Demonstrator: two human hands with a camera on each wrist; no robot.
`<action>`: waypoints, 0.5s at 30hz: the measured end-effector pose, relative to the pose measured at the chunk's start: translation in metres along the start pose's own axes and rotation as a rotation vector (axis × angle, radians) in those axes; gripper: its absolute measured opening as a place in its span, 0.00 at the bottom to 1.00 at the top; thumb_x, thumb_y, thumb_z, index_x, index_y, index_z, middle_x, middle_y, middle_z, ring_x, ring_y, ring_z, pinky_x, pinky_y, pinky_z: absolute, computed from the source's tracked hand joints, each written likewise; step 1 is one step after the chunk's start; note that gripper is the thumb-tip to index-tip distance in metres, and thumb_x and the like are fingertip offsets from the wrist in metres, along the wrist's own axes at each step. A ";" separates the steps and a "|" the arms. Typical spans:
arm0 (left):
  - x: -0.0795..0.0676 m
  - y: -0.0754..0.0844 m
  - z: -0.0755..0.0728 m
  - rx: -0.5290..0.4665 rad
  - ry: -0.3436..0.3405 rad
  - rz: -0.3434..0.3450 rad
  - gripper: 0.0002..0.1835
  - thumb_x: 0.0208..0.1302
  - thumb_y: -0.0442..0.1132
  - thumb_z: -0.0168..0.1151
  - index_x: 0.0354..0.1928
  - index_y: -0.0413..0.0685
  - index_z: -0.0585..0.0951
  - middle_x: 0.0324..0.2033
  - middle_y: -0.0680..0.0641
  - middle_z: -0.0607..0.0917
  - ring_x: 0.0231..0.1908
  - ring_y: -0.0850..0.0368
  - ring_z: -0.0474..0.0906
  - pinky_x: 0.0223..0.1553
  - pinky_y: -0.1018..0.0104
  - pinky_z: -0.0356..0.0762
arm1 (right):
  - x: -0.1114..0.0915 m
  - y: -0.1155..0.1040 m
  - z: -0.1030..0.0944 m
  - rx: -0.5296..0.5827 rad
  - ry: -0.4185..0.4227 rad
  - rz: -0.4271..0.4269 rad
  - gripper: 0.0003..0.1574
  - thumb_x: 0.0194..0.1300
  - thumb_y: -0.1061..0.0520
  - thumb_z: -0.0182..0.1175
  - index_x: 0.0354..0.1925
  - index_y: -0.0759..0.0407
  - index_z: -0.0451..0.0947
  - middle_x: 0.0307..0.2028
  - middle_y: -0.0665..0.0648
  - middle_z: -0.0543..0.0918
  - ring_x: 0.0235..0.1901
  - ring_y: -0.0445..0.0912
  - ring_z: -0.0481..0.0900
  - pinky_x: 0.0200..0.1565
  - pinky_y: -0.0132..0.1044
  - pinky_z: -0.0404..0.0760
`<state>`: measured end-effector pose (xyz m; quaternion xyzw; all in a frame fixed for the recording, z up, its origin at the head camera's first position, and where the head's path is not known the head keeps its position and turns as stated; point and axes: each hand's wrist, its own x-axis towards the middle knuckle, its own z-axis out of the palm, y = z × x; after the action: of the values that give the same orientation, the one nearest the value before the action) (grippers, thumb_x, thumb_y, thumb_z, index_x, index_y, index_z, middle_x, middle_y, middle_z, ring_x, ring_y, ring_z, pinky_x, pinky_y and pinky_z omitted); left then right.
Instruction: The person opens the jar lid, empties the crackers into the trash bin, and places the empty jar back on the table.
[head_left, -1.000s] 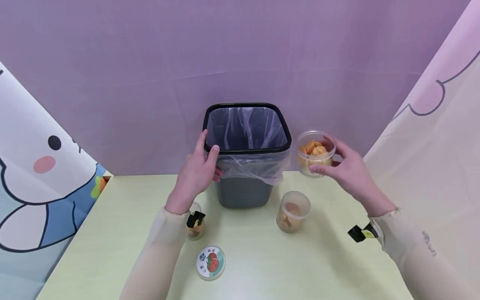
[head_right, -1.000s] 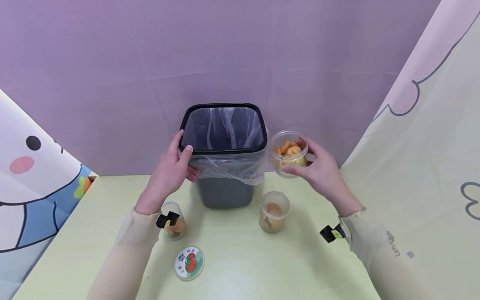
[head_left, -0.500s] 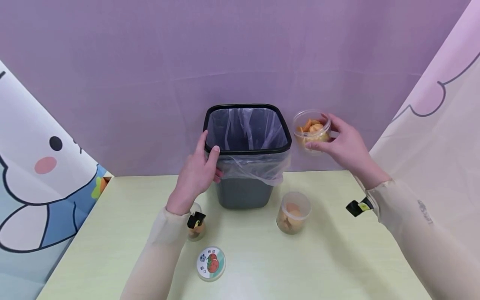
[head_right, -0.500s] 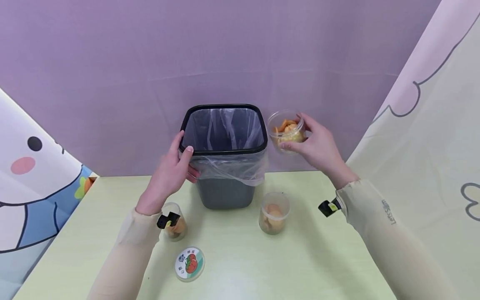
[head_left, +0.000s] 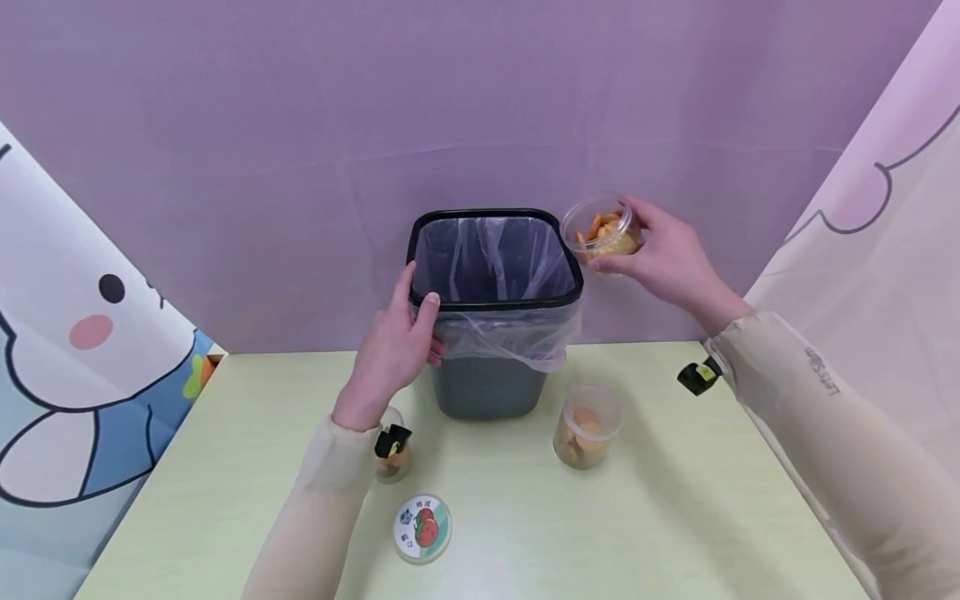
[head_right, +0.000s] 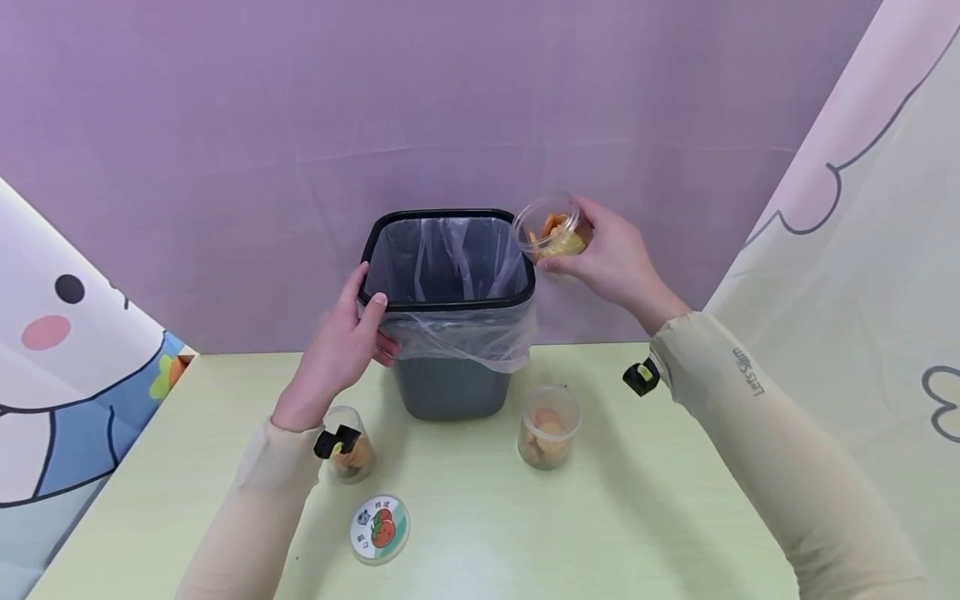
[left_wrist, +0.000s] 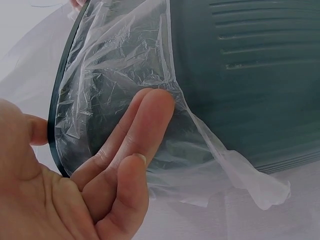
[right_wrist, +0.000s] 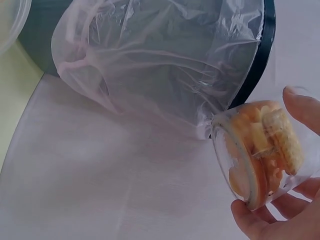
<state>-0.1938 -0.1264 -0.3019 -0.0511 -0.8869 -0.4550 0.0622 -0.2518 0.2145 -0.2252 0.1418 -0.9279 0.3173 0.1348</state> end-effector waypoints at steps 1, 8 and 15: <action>0.000 0.000 0.000 0.000 -0.002 -0.001 0.37 0.76 0.63 0.39 0.80 0.65 0.42 0.20 0.51 0.86 0.21 0.53 0.85 0.32 0.54 0.75 | 0.002 -0.001 0.001 -0.007 0.000 -0.008 0.54 0.51 0.40 0.77 0.69 0.55 0.66 0.55 0.57 0.79 0.54 0.54 0.75 0.52 0.50 0.71; -0.001 -0.001 0.000 0.004 0.006 -0.008 0.36 0.76 0.62 0.38 0.80 0.66 0.42 0.19 0.51 0.86 0.20 0.55 0.84 0.35 0.54 0.75 | 0.015 -0.010 0.002 -0.065 -0.022 -0.066 0.55 0.50 0.45 0.79 0.70 0.57 0.66 0.55 0.59 0.79 0.53 0.55 0.74 0.55 0.53 0.69; -0.001 -0.001 0.000 0.009 0.012 -0.008 0.37 0.75 0.65 0.37 0.80 0.67 0.42 0.19 0.51 0.86 0.19 0.57 0.84 0.35 0.54 0.75 | 0.022 -0.016 0.002 -0.150 -0.060 -0.113 0.57 0.51 0.48 0.79 0.73 0.56 0.63 0.59 0.62 0.77 0.59 0.60 0.70 0.60 0.59 0.65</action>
<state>-0.1928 -0.1274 -0.3032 -0.0447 -0.8888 -0.4513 0.0659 -0.2666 0.1968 -0.2105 0.1928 -0.9432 0.2345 0.1351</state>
